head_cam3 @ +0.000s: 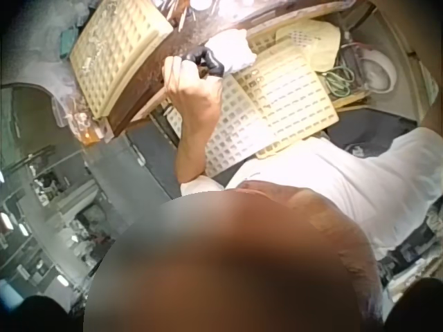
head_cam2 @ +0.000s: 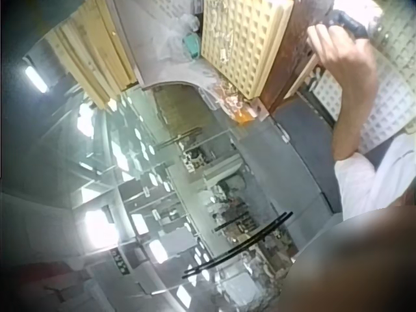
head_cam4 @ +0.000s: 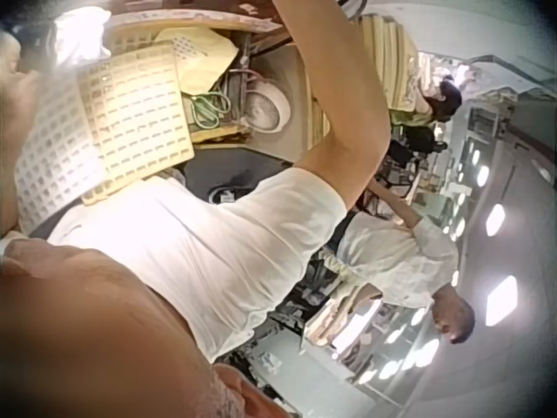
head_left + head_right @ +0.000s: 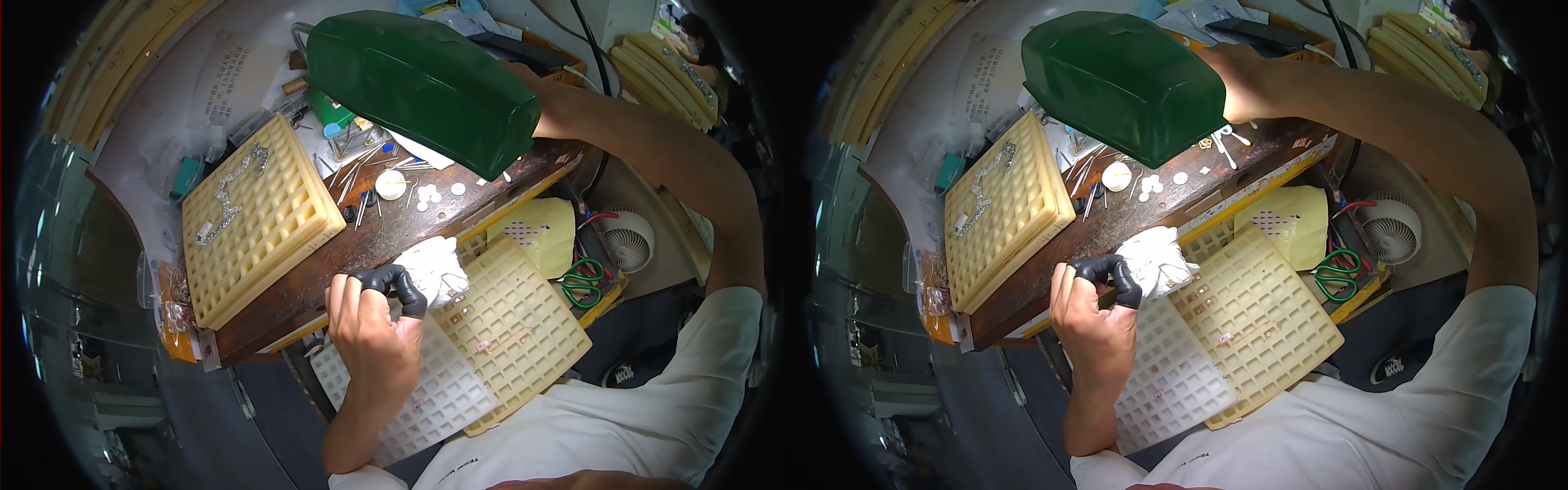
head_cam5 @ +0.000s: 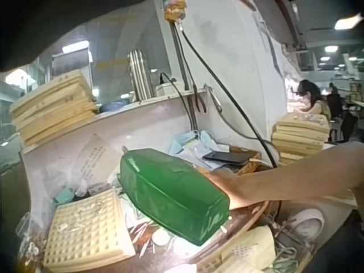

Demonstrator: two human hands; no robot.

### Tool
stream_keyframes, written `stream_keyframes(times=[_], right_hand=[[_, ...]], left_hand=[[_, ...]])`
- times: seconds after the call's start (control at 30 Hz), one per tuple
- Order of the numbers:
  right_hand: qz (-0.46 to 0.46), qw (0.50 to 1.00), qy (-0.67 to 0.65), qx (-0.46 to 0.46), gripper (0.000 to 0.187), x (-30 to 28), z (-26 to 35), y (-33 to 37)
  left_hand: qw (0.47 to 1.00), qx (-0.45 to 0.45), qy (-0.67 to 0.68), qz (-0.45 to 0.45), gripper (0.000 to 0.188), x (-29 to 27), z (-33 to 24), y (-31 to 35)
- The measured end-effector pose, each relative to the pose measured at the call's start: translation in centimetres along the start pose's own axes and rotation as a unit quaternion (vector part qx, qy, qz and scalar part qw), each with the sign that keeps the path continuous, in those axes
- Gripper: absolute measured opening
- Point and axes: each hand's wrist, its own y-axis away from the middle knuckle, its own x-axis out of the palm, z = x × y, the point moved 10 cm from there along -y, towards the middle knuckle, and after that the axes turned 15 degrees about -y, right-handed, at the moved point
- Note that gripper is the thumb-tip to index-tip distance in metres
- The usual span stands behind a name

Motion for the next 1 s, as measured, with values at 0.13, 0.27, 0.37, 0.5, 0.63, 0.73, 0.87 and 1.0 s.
stream_keyframes(times=[0.13, 0.27, 0.37, 0.5, 0.63, 0.73, 0.87, 1.0], right_hand=[[0.03, 0.999, -0.007, 0.025, 0.021, -0.2, -0.3, -0.4], [0.061, 0.997, -0.015, 0.045, 0.026, -0.7, 0.2, -3.6], [0.087, 0.994, -0.023, 0.058, 0.03, -0.8, -0.8, -3.0], [0.121, 0.989, -0.032, 0.076, 0.035, -0.2, 0.2, -3.0], [0.153, 0.983, -0.046, 0.086, 0.04, 0.1, 0.9, -1.2], [0.041, 0.992, -0.121, 0.019, 0.013, -1.2, -0.3, 0.2], [-0.019, 0.987, -0.159, 0.03, 0.012, -3.7, 1.2, 2.4], [-0.172, 0.9, -0.37, 0.155, 0.021, -6.7, 1.2, 7.0]], left_hand=[[1.0, -0.026, -0.005, -0.008, 0.008, -1.2, 0.8, -0.1], [0.998, -0.047, -0.029, -0.018, 0.009, -3.0, 2.4, 0.2], [0.998, -0.054, -0.041, -0.011, 0.01, -3.3, 3.3, 0.6], [0.997, -0.056, -0.056, -0.014, 0.012, -3.0, 3.5, 0.7], [0.996, -0.046, -0.07, -0.017, 0.016, -3.1, 3.2, 0.7], [0.996, -0.052, -0.074, -0.015, 0.017, -2.7, 2.8, 0.6], [0.994, -0.034, -0.102, -0.005, 0.014, -2.1, 2.1, 0.4], [0.993, -0.02, -0.12, -0.01, 0.014, -2.3, 1.9, 0.4]])
